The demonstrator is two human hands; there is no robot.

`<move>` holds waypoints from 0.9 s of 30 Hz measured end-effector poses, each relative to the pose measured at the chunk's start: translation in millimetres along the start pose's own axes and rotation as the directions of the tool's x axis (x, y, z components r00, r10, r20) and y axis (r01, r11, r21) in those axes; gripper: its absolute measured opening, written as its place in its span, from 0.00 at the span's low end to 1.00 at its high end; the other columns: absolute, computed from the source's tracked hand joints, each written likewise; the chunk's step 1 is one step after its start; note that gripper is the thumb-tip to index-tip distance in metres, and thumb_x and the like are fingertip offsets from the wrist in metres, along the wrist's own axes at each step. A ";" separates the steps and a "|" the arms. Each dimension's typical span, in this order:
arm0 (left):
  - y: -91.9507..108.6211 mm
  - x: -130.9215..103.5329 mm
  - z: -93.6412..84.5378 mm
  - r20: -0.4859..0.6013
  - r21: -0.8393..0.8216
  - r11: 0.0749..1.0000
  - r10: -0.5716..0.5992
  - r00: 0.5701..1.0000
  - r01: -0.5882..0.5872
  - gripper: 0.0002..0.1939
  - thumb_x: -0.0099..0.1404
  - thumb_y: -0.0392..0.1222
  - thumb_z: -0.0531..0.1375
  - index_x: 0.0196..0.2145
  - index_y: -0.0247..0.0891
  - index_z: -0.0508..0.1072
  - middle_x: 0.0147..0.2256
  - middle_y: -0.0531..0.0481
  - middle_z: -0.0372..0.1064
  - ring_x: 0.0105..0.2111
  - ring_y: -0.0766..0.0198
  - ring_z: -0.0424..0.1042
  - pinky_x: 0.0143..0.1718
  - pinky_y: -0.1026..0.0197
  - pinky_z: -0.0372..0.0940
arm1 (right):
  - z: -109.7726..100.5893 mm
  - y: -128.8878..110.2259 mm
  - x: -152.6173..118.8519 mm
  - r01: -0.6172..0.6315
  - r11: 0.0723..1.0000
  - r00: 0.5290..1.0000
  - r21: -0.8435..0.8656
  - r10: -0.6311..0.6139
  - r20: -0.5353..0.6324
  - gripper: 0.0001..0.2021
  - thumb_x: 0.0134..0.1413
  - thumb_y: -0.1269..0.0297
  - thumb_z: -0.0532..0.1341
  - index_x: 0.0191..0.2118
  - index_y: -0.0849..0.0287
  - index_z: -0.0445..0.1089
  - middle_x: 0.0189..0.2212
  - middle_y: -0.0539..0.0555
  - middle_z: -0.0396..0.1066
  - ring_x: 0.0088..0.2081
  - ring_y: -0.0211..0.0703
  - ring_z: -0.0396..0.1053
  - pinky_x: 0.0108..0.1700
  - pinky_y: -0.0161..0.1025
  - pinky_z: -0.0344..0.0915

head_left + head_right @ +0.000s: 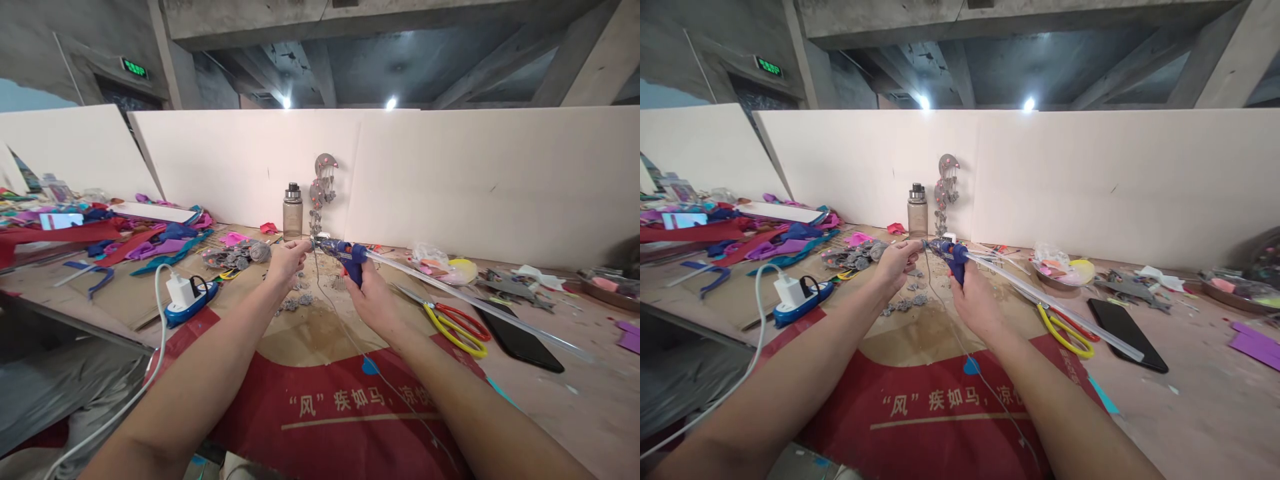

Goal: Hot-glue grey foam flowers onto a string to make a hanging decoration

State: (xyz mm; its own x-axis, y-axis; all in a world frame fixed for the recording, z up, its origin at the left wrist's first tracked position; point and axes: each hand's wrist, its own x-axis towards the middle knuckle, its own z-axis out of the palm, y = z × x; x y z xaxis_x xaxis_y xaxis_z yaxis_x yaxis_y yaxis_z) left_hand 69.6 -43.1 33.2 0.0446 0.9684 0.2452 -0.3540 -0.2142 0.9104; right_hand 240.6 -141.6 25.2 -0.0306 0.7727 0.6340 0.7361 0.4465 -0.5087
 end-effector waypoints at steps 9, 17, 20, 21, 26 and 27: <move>0.7 1.1 -0.3 -0.003 -0.005 1.000 0.000 1.000 0.000 0.13 0.45 0.42 0.67 0.22 0.34 0.67 0.19 0.56 0.57 0.16 0.78 0.46 0.16 0.70 0.36 | -1.4 -2.5 -0.3 -0.019 1.000 1.000 0.017 0.019 0.003 0.16 0.57 0.64 0.52 0.50 0.60 0.61 0.39 0.60 0.72 0.37 0.50 0.69 0.41 0.46 0.65; 5.0 1.2 -2.8 -0.008 -0.034 0.999 -0.006 1.000 0.006 0.15 0.44 0.44 0.68 0.23 0.34 0.67 0.21 0.58 0.57 0.16 0.78 0.47 0.15 0.70 0.36 | 1.0 10.0 6.6 -0.278 0.796 0.958 0.538 0.273 0.090 0.12 0.50 0.64 0.55 0.43 0.55 0.60 0.31 0.49 0.71 0.22 0.37 0.63 0.27 0.38 0.65; 3.9 -3.0 1.3 0.031 -0.012 1.000 -0.016 0.999 0.017 0.15 0.44 0.44 0.68 0.23 0.33 0.68 0.22 0.56 0.59 0.16 0.78 0.48 0.16 0.70 0.36 | 3.3 36.7 11.6 -0.446 0.809 0.895 0.383 0.411 0.172 0.05 0.50 0.64 0.52 0.33 0.57 0.63 0.28 0.53 0.72 0.22 0.39 0.65 0.27 0.39 0.64; 3.0 -4.5 2.9 0.045 0.002 1.000 -0.013 0.999 0.013 0.15 0.44 0.45 0.68 0.23 0.33 0.68 0.21 0.56 0.59 0.16 0.78 0.47 0.16 0.70 0.37 | 3.6 46.1 12.5 -0.483 0.848 0.873 0.219 0.445 0.201 0.06 0.50 0.64 0.52 0.28 0.57 0.63 0.26 0.54 0.72 0.22 0.41 0.66 0.27 0.40 0.63; -1.6 -14.2 11.6 0.078 0.143 0.983 0.106 0.991 -0.116 0.11 0.50 0.45 0.65 0.24 0.34 0.70 0.19 0.58 0.56 0.17 0.76 0.47 0.18 0.68 0.41 | 2.0 72.4 9.4 -0.473 0.866 0.838 -0.166 0.500 0.218 0.13 0.45 0.61 0.60 0.17 0.55 0.58 0.15 0.54 0.65 0.25 0.48 0.68 0.31 0.44 0.63; -1.6 -16.7 13.5 0.085 0.187 0.969 0.151 0.985 -0.164 0.10 0.51 0.44 0.65 0.24 0.35 0.71 0.19 0.58 0.57 0.17 0.75 0.48 0.19 0.68 0.43 | 1.1 71.3 8.5 -0.443 0.877 0.861 -0.185 0.474 0.187 0.13 0.44 0.61 0.61 0.17 0.54 0.58 0.16 0.55 0.65 0.27 0.49 0.68 0.34 0.45 0.63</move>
State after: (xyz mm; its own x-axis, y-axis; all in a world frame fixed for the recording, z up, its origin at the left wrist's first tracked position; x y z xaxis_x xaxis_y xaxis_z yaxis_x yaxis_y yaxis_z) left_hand 82.0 -60.7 32.2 0.0699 0.9107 0.4070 -0.1756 -0.3904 0.9037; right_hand 292.1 -102.8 -6.3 0.1961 0.9608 0.1961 0.7848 -0.0339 -0.6188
